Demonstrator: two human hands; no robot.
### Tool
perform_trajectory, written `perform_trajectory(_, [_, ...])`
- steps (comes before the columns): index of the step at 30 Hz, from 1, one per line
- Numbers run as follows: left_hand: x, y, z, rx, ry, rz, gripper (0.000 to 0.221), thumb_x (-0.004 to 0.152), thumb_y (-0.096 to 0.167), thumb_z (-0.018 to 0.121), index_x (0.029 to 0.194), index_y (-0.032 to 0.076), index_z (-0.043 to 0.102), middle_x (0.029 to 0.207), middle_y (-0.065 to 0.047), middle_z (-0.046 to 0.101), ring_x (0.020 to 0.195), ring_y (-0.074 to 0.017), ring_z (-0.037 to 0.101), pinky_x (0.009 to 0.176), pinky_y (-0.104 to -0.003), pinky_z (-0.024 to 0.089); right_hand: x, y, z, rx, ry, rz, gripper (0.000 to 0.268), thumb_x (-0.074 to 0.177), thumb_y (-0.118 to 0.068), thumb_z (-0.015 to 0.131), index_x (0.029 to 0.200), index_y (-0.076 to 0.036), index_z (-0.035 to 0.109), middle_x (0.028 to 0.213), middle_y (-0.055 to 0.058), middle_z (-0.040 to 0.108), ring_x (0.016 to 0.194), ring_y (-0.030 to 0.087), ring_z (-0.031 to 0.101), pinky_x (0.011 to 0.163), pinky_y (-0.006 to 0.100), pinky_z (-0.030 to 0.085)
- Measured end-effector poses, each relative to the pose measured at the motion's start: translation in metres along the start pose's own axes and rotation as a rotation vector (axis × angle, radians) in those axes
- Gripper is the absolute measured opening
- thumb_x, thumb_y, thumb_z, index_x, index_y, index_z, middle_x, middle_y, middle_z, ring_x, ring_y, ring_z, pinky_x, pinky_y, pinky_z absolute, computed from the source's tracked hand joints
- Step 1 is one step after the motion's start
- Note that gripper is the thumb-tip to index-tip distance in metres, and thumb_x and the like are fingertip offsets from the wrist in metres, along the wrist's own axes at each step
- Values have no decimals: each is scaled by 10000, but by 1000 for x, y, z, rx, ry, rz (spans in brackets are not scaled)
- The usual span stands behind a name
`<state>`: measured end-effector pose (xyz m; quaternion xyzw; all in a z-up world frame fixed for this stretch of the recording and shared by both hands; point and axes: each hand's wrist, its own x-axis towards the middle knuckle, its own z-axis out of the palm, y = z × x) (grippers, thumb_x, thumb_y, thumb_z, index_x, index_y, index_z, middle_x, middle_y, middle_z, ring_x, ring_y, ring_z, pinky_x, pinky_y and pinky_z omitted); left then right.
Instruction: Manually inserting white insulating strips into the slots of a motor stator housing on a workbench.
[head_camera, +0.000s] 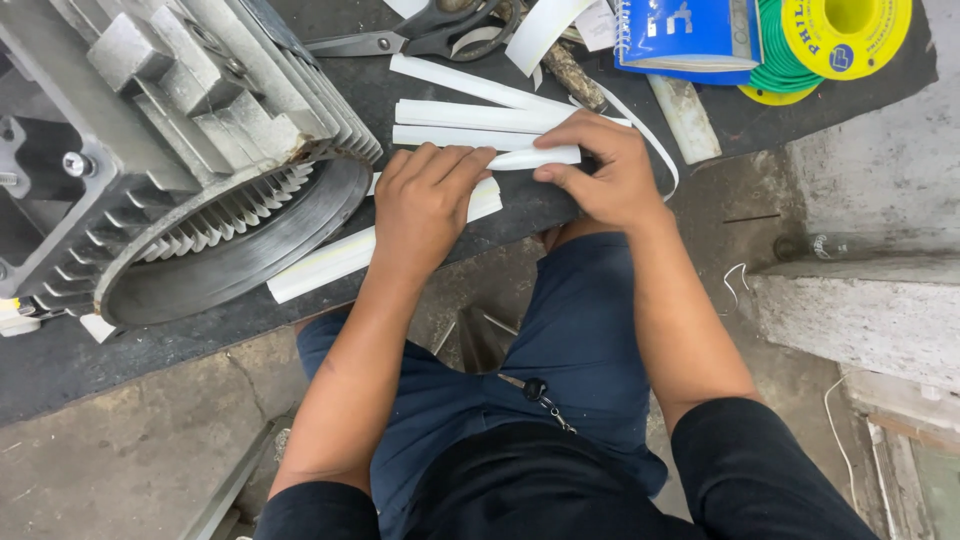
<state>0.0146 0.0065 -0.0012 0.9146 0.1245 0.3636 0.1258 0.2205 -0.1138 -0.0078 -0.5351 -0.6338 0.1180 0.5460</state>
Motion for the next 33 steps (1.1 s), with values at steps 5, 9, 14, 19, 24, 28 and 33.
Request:
perform_trajectory(5, [1, 2, 0, -6, -9, -16, 89, 963, 141, 696, 1042, 122, 732, 867, -35, 701, 771, -205, 673, 693, -306, 485, -9, 11, -9, 43, 11, 131, 154, 877, -72, 836, 964, 29, 758, 716, 137, 634, 599, 153, 492, 553, 305, 404])
perform_trajectory(9, [1, 3, -2, -26, -30, -20, 88, 958, 141, 700, 1037, 122, 735, 863, -36, 704, 770, -209, 673, 685, -304, 484, -10, 9, -7, 15, 34, 104, 130, 864, -45, 848, 910, 31, 753, 674, 137, 617, 560, 157, 471, 514, 302, 371])
perform_trajectory(14, [1, 1, 0, -56, -32, -28, 95, 959, 125, 704, 1048, 121, 738, 866, -43, 710, 772, -217, 678, 687, -307, 491, -10, 10, -8, 140, 37, 218, 217, 842, -117, 868, 974, 15, 757, 725, 121, 652, 589, 112, 482, 545, 262, 399])
perform_trajectory(19, [3, 4, -3, -52, -14, -28, 88, 944, 118, 723, 1029, 110, 742, 856, -50, 710, 765, -218, 676, 682, -307, 489, -12, 12, -11, 93, 16, 229, 145, 857, -62, 842, 941, 16, 752, 691, 120, 627, 561, 120, 472, 511, 266, 378])
perform_trajectory(24, [3, 3, 0, -28, 9, -1, 99, 933, 135, 738, 1025, 97, 743, 851, -59, 703, 760, -221, 670, 677, -312, 490, -12, 15, -10, 73, 24, 176, 105, 861, -29, 837, 885, 25, 751, 662, 119, 610, 551, 121, 457, 515, 264, 372])
perform_trajectory(28, [0, 2, 5, 19, 53, 37, 134, 933, 141, 734, 1061, 101, 729, 868, -52, 687, 768, -217, 661, 676, -312, 492, -12, 22, -12, 118, 38, 161, 148, 852, -43, 847, 939, 31, 752, 684, 108, 607, 588, 104, 459, 554, 261, 395])
perform_trajectory(33, [13, 18, 0, 124, 84, 86, 186, 925, 193, 737, 1095, 124, 709, 897, -37, 665, 777, -218, 646, 670, -323, 492, -24, 29, -28, 235, 57, 139, 196, 886, -83, 829, 996, 52, 739, 729, 87, 588, 670, 93, 463, 625, 255, 385])
